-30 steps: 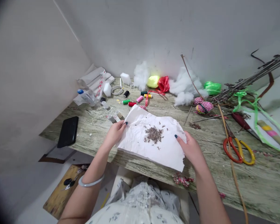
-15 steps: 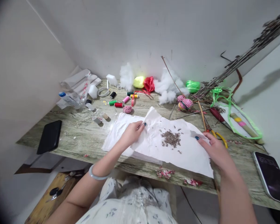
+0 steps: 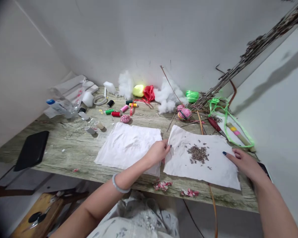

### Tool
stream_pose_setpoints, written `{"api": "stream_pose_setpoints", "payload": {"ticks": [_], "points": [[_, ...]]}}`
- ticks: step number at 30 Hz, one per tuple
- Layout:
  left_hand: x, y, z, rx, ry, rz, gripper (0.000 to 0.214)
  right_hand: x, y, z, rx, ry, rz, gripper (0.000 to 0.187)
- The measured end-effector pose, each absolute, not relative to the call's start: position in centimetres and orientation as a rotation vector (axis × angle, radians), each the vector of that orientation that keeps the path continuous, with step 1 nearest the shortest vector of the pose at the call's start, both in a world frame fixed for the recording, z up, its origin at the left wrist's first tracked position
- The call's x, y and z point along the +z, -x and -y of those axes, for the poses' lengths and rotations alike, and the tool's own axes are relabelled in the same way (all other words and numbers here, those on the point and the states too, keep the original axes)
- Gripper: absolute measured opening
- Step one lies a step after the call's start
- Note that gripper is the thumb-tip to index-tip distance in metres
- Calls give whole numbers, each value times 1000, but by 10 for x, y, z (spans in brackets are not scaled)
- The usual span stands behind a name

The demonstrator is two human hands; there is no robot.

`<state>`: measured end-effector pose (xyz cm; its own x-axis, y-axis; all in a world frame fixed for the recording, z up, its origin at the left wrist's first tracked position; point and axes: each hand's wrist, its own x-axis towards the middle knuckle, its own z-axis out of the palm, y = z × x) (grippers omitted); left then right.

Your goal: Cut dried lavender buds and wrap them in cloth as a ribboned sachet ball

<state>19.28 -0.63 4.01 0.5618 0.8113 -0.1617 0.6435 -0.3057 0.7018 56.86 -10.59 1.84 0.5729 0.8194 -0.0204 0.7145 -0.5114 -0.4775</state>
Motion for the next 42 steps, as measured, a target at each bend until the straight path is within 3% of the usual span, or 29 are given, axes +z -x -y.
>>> {"api": "stream_pose_setpoints", "payload": {"ticks": [2,5,7,12,16,20,26,36,42], "points": [[45,-183,6,304,-2014,-1185,38,23,-570,101,493,2361,1213,30],[55,-156,3,350,-2006,-1255,50,41,-558,84,175,2378,1239,36],[60,-133,-1,385,-2044,-1301,45,58,-536,65,-49,2301,1375,33],[54,-64,-4,498,-2274,-1369,35,88,-445,-15,163,1933,1901,35],[33,-22,10,422,-2531,-1374,51,81,-377,-87,75,1838,2055,56],[19,-5,24,331,-2544,-1425,53,62,-337,-138,-66,1886,2130,59],[25,6,26,641,-2419,-1453,38,61,-341,-163,86,1880,1903,27],[32,9,6,904,-2176,-1376,33,94,-358,-138,392,1696,1273,48],[63,-20,-6,956,-1976,-1267,46,83,-277,-72,993,1440,958,51]]}}
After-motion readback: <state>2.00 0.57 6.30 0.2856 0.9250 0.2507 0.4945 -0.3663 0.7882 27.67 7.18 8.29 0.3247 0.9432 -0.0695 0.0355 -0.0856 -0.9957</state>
